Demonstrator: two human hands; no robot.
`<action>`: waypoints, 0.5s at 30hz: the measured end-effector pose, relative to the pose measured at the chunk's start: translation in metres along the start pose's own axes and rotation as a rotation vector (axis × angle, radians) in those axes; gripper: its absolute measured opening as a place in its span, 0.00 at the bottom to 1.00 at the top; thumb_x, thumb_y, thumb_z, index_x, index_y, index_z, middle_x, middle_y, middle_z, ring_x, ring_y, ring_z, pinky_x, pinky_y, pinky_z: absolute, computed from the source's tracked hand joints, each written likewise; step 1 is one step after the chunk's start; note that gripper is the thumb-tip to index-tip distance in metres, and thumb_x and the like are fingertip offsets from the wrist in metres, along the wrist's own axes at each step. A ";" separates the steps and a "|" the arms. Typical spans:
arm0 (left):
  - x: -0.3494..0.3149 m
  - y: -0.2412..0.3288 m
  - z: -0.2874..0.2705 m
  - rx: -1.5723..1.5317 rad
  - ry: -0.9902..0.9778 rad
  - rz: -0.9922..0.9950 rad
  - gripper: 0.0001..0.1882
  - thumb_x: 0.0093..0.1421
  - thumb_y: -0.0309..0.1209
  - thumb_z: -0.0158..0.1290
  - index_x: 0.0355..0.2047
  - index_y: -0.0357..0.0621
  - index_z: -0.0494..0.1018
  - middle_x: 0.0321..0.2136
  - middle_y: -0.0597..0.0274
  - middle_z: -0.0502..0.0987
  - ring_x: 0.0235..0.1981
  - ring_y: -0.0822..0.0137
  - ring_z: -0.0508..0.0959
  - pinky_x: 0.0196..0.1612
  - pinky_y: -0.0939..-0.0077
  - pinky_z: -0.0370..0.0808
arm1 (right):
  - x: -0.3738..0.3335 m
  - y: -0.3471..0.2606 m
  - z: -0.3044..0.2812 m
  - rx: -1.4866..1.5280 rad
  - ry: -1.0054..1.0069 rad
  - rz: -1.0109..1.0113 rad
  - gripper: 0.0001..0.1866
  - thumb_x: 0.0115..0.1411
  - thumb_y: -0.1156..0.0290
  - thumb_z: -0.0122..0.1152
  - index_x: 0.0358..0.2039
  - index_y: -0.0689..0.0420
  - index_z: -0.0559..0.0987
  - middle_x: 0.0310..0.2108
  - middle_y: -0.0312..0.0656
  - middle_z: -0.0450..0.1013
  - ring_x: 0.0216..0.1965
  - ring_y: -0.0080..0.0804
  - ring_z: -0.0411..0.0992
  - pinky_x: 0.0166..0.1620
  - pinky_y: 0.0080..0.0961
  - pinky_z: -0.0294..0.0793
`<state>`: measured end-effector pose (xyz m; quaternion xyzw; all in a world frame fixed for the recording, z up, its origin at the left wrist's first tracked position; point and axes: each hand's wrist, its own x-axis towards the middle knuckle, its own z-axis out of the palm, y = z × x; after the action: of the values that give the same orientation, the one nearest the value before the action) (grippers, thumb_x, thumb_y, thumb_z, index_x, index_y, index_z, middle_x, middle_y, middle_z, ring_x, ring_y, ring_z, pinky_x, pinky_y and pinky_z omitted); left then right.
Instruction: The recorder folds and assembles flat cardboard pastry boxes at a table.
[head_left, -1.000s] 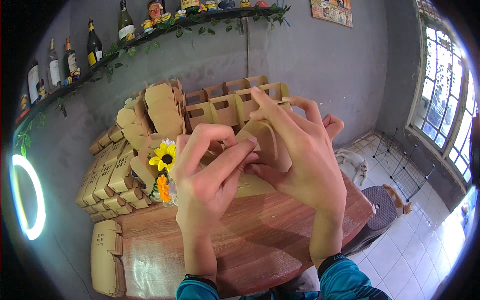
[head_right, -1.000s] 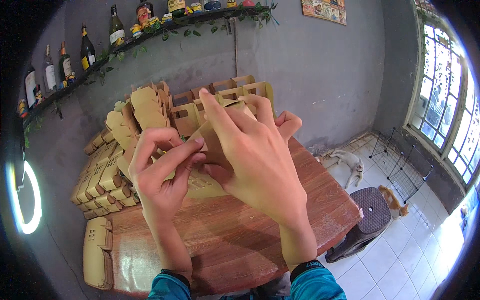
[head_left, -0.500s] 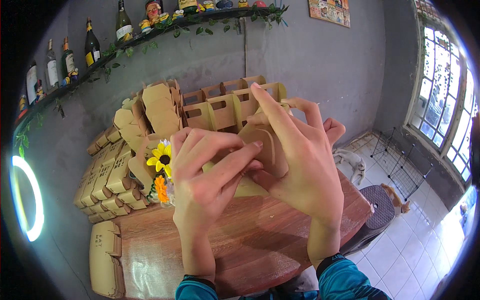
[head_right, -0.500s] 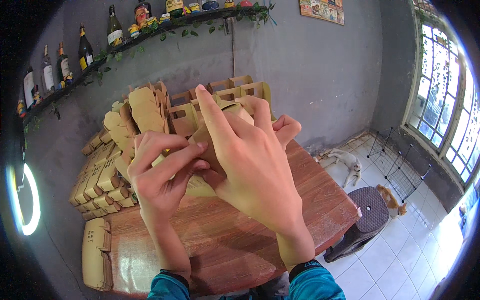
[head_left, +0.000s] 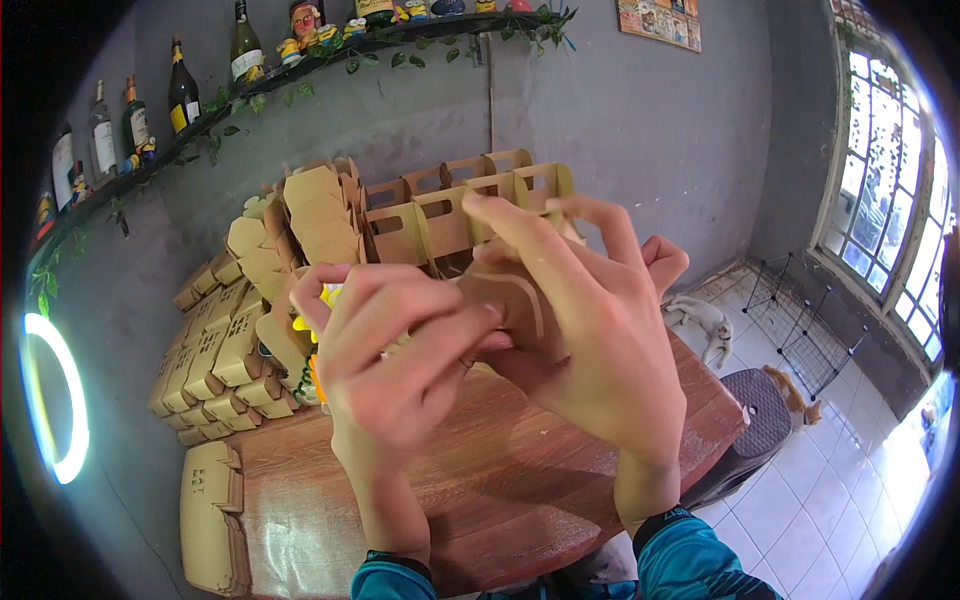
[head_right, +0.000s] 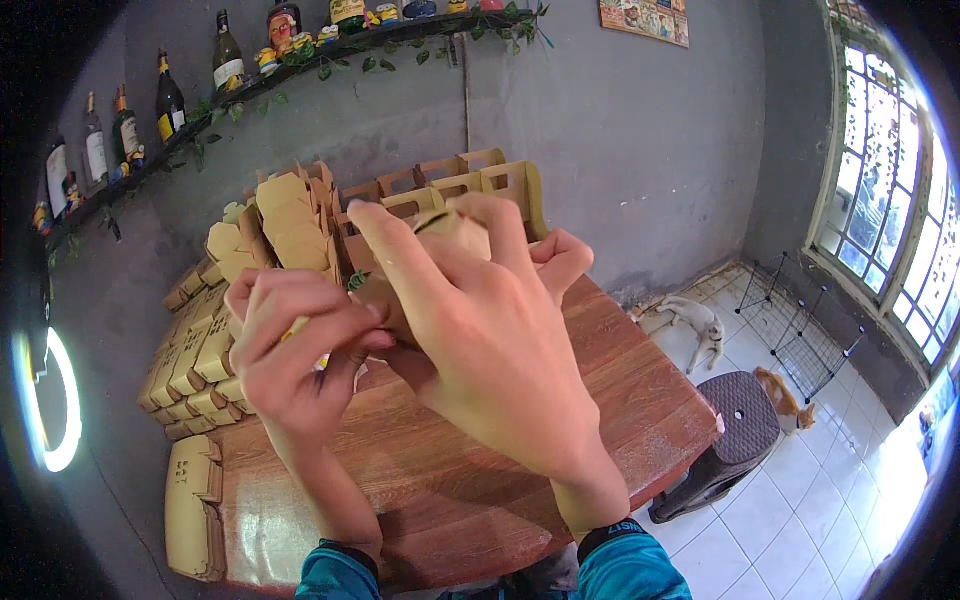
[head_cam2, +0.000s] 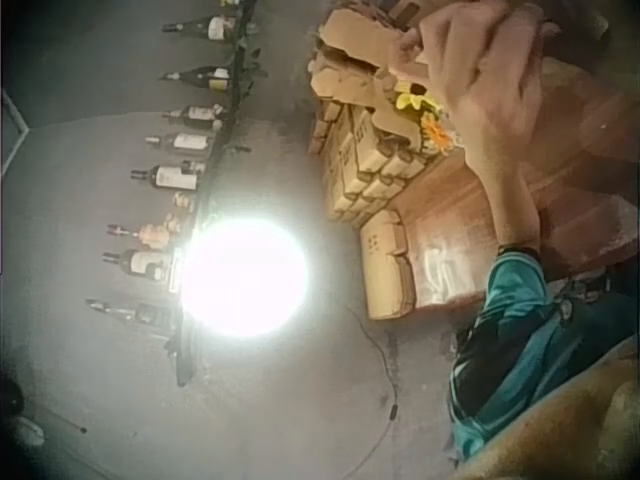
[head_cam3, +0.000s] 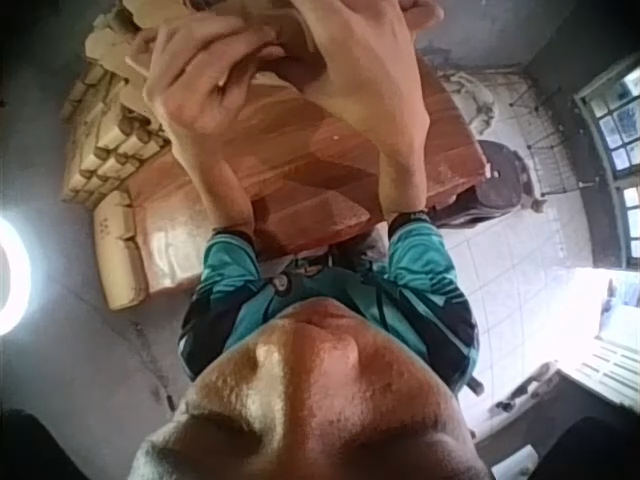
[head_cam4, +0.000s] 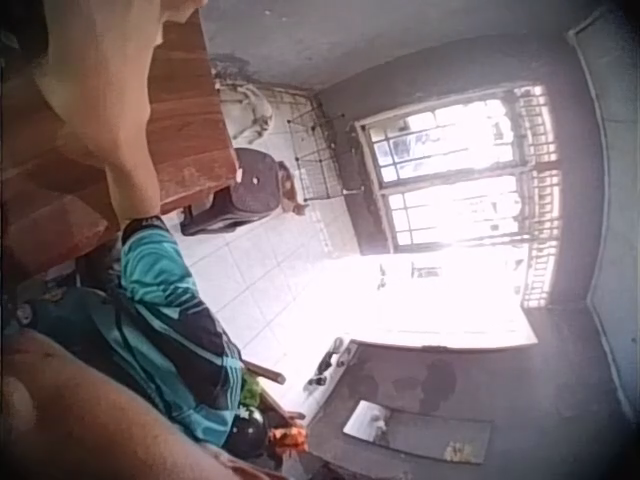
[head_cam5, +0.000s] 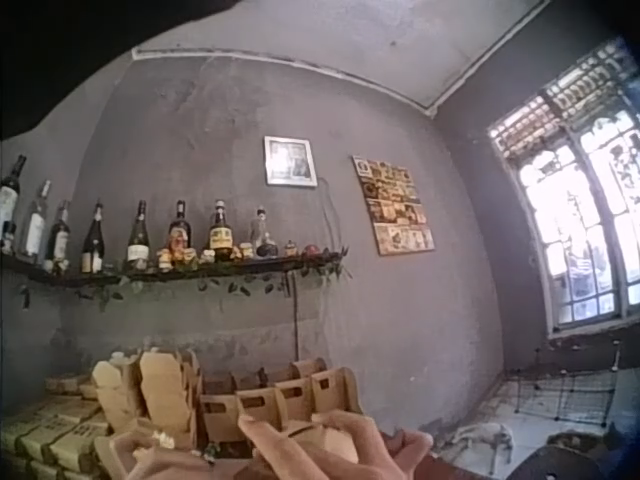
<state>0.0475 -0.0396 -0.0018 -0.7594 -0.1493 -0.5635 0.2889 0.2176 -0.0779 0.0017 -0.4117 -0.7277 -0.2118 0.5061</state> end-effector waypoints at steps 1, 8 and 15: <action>0.001 -0.002 0.000 -0.032 -0.012 -0.096 0.12 0.47 0.40 0.63 0.29 0.48 0.82 0.28 0.71 0.77 0.31 0.68 0.76 0.44 0.64 0.62 | 0.002 -0.001 -0.004 -0.062 0.017 -0.005 0.44 0.29 0.72 0.76 0.54 0.47 0.75 0.39 0.29 0.80 0.51 0.41 0.68 0.47 0.39 0.54; -0.016 -0.031 -0.027 -0.664 -0.184 -0.648 0.38 0.67 0.60 0.40 0.41 0.32 0.78 0.34 0.52 0.81 0.37 0.61 0.80 0.45 0.69 0.73 | 0.007 0.027 -0.012 0.039 0.046 -0.133 0.19 0.27 0.78 0.76 0.23 0.51 0.78 0.42 0.28 0.81 0.61 0.49 0.66 0.55 0.40 0.60; -0.029 -0.070 -0.027 -1.412 -0.750 -0.506 0.38 0.69 0.55 0.41 0.48 0.21 0.72 0.40 0.42 0.79 0.46 0.55 0.80 0.49 0.66 0.76 | 0.011 0.037 -0.007 0.491 -0.141 -0.295 0.12 0.30 0.85 0.70 0.20 0.58 0.81 0.41 0.45 0.81 0.58 0.56 0.70 0.61 0.51 0.68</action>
<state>-0.0216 0.0020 -0.0046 -0.8426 -0.0134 -0.2824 -0.4585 0.2500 -0.0576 0.0101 -0.1804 -0.8426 -0.0716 0.5024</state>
